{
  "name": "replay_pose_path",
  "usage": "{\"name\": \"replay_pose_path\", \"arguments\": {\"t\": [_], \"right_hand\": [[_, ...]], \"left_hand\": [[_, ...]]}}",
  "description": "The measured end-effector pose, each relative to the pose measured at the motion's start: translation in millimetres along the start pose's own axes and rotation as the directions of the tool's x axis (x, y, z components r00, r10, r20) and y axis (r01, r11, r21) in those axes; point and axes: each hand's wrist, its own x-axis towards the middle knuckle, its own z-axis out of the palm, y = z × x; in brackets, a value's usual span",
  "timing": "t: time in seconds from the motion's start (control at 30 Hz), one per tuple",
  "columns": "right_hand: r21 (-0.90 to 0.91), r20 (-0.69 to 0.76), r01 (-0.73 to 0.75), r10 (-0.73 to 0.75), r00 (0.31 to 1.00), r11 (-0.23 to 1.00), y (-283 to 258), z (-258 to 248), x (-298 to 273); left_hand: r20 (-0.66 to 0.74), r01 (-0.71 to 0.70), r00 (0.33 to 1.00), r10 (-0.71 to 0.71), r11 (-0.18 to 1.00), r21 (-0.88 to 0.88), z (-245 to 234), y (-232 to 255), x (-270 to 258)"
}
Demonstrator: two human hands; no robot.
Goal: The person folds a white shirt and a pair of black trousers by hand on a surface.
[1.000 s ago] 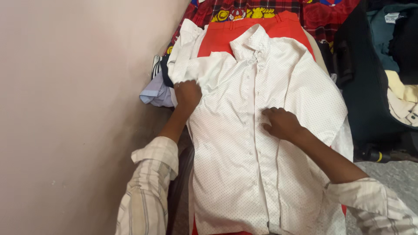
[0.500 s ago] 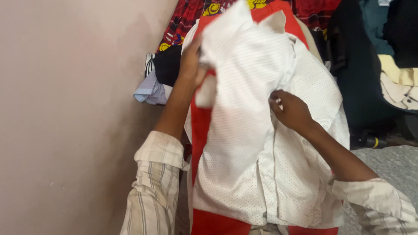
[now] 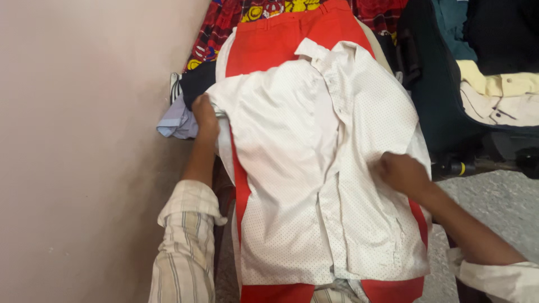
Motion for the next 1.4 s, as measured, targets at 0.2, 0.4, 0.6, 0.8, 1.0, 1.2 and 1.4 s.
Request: {"name": "replay_pose_path", "arguments": {"t": [0.2,0.4,0.6,0.8,1.0,1.2,1.4], "right_hand": [[0.029,0.069,-0.06,0.058,0.996,0.998,-4,0,6],[0.091,-0.384,0.252,-0.199,0.902,0.964,-19,-38,92],[0.094,-0.52,0.294,-0.205,0.829,0.951,-52,-42,122],[-0.08,-0.67,0.372,-0.326,0.667,0.925,-33,-57,192],[0.073,-0.653,0.624,-0.435,0.619,0.778,-58,-77,292],[0.008,-0.215,0.493,-0.48,0.851,0.87,-106,-75,327],[0.217,-0.627,0.655,-0.411,0.662,0.724,-60,-108,338]], "left_hand": [[0.249,-0.254,0.967,0.057,0.096,0.962,13,79,-27],[0.611,-0.713,0.699,0.372,0.282,0.642,111,59,10],[0.856,-0.858,0.499,0.135,-0.061,0.51,198,4,-123],[0.826,-0.806,0.553,-0.108,0.182,0.563,189,54,-197],[0.607,-0.482,0.747,-0.27,0.409,0.775,212,63,-109],[0.488,-0.364,0.807,-0.332,0.372,0.854,211,46,-94],[0.525,-0.29,0.691,-0.497,0.475,0.831,232,36,-20]]}}
